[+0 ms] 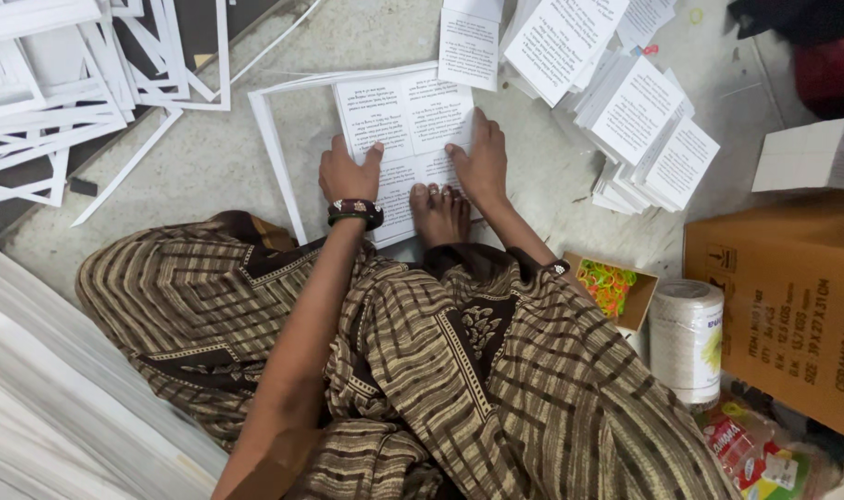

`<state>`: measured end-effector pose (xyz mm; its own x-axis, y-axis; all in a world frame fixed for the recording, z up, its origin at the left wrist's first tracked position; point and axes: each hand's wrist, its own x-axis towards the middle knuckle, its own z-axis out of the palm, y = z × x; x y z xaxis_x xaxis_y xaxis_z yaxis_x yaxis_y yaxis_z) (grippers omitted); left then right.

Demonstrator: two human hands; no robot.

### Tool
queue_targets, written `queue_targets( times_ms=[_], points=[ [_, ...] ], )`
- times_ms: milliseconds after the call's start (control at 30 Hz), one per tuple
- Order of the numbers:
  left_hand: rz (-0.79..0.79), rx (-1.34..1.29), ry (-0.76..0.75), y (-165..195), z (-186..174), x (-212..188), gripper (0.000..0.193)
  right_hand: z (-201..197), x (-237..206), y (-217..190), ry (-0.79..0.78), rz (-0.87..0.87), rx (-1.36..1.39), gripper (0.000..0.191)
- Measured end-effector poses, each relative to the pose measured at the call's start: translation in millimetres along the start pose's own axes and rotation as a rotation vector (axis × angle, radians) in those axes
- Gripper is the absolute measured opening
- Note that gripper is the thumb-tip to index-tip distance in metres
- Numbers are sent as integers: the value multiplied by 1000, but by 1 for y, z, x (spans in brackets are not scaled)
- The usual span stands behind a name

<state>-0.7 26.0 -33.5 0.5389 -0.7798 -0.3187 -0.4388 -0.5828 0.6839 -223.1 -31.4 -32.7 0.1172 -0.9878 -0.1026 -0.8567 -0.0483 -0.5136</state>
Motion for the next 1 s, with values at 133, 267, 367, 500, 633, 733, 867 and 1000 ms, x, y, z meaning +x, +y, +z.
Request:
queue_targets(
  times_ms=[133,267,367,500,633,733,867,1000],
  points=[
    [-26,-39,-150,-2,-5,7,53,3,1,1,-4,-10,2,75],
    [-38,117,-94,1,-3,2,56,1,0,2,-3,-25,15,75],
    [-49,175,-100,2,0,-1,58,-1,-1,0,7,1,38,74],
    [13,131,-116,-3,-4,6,47,0,-1,-5,0,18,16,74],
    [-156,-61,-124,-3,-15,11,48,1,-2,-7,-3,21,44,74],
    [-214,-87,-259,4,-24,9,44,1,-2,-6,-22,34,32,74],
    [-82,-10,-368,1,-35,14,42,1,-2,-5,4,-15,42,81],
    [-6,19,-371,-19,-22,15,47,2,0,-4,-47,-12,21,79]
  ],
)
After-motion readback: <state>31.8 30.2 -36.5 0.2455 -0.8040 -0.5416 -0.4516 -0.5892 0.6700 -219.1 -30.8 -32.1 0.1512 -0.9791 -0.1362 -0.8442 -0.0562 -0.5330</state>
